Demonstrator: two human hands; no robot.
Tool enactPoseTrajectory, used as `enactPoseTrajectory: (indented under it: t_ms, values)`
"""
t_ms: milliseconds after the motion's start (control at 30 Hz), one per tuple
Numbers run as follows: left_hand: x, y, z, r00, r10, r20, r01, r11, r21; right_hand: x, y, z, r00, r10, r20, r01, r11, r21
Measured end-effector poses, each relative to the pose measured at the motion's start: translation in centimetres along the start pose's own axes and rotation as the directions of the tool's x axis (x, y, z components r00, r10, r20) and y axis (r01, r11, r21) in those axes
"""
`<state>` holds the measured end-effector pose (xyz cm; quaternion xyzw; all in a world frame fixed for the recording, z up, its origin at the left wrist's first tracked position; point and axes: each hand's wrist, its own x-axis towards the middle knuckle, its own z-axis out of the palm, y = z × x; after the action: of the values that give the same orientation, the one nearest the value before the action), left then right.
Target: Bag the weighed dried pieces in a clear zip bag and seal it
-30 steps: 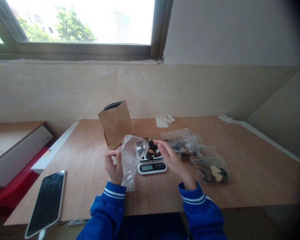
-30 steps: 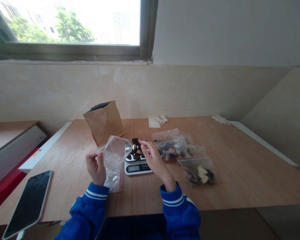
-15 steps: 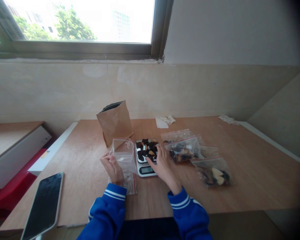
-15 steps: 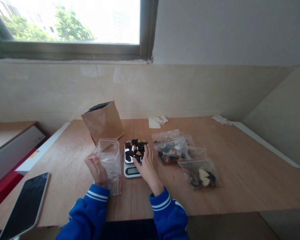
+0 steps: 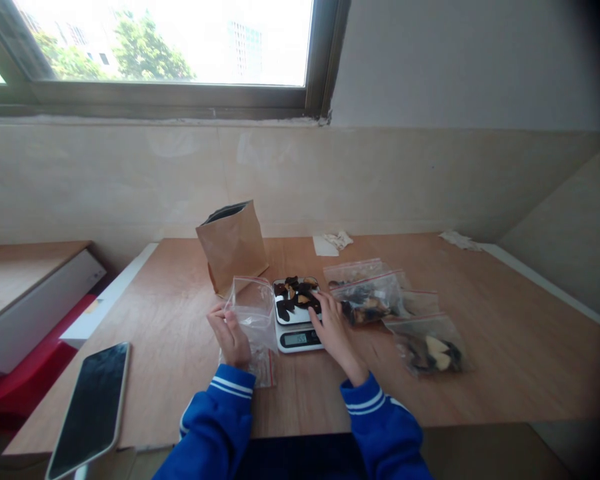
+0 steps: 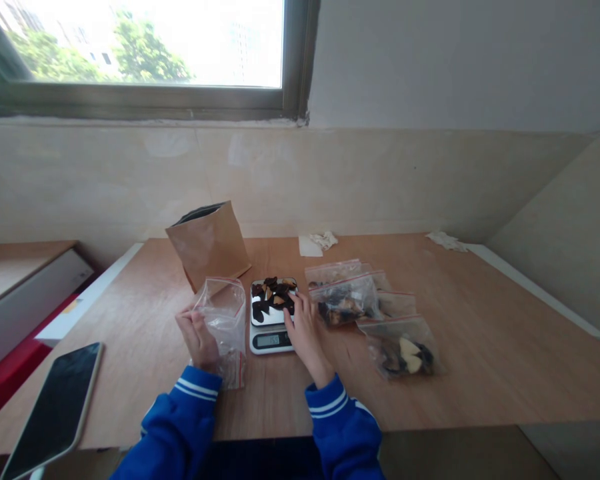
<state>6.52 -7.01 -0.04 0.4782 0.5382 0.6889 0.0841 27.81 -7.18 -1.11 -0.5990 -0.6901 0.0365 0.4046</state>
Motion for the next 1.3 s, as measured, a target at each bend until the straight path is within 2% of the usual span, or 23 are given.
enactPoseTrajectory:
  t_ms: [400,567,700,800,900,1033,1133,1300]
  values:
    - [0.0,0.0,0.1,0.999,0.041,0.016,-0.042,0.999,0.016,0.1,2.3,0.9,0.995,0.052,-0.09,-0.042,0.994,0.102]
    - [0.0,0.1,0.1,0.998,0.059,0.036,-0.059,0.998,-0.007,0.3,1.9,0.6,0.983,0.113,-0.148,-0.095,0.987,0.128]
    - [-0.1,0.4,0.1,0.994,0.091,0.066,-0.09,0.996,-0.021,1.1,-0.3,-0.7,0.966,0.175,-0.189,-0.135,0.969,0.209]
    - [-0.3,0.4,0.1,0.984,0.132,0.116,-0.129,0.991,-0.037,2.5,-3.5,-1.9,0.967,0.192,-0.166,-0.13,0.936,0.327]
    - [-0.6,0.2,0.0,0.958,0.218,0.184,-0.211,0.976,-0.059,4.3,-7.7,-2.5,0.973,0.156,-0.171,-0.067,0.898,0.435]
    - [-0.9,-0.2,0.0,0.931,0.279,0.235,-0.27,0.96,-0.068,6.0,-12.0,-2.0,0.982,0.047,-0.182,0.054,0.857,0.512]
    - [-0.7,-0.1,0.0,0.957,0.234,0.171,-0.224,0.972,-0.077,5.9,-13.1,-1.3,0.99,-0.016,-0.137,0.086,0.85,0.519]
    - [-0.2,0.8,0.0,0.991,0.132,0.024,-0.13,0.989,-0.07,4.4,-12.1,-0.9,0.993,-0.11,0.034,0.082,0.887,0.455]
